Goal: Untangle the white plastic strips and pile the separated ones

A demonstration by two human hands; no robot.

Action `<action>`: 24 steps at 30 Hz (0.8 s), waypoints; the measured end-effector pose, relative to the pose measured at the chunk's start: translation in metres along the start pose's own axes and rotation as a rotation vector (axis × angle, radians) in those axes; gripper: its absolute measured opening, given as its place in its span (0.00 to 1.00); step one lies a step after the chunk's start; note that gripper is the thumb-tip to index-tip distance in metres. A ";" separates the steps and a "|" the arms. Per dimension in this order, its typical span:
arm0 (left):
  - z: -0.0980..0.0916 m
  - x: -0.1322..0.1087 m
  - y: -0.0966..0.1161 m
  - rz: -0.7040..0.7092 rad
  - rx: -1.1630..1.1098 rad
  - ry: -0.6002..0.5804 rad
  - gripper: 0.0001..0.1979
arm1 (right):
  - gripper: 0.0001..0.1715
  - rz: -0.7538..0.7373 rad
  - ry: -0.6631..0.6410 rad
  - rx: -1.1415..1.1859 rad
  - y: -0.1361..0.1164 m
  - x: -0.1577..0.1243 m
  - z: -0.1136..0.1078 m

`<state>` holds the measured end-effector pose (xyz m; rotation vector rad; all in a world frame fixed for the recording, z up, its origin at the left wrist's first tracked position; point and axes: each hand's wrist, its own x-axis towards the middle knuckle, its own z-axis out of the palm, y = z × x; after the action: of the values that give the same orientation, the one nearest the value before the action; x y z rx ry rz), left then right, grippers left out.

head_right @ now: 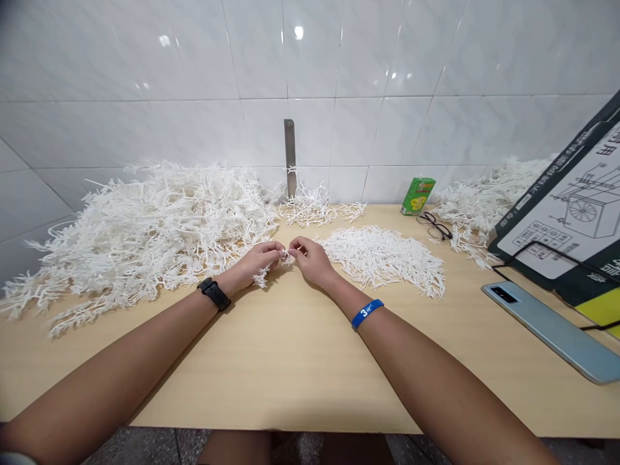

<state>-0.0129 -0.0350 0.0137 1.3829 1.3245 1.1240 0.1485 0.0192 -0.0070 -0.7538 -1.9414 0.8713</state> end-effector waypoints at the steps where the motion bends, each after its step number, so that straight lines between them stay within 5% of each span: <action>1: 0.001 0.000 0.000 0.001 0.005 -0.002 0.07 | 0.06 -0.012 0.005 -0.012 0.000 0.000 0.000; 17: 0.001 0.000 -0.001 0.046 0.023 0.038 0.14 | 0.05 -0.046 0.050 -0.057 0.000 -0.001 -0.001; 24: -0.002 0.003 -0.005 -0.003 -0.147 0.085 0.21 | 0.03 0.004 0.427 -0.431 0.013 0.002 -0.013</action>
<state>-0.0159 -0.0317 0.0097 1.2375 1.2759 1.2652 0.1608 0.0322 -0.0118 -1.0943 -1.7481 0.2543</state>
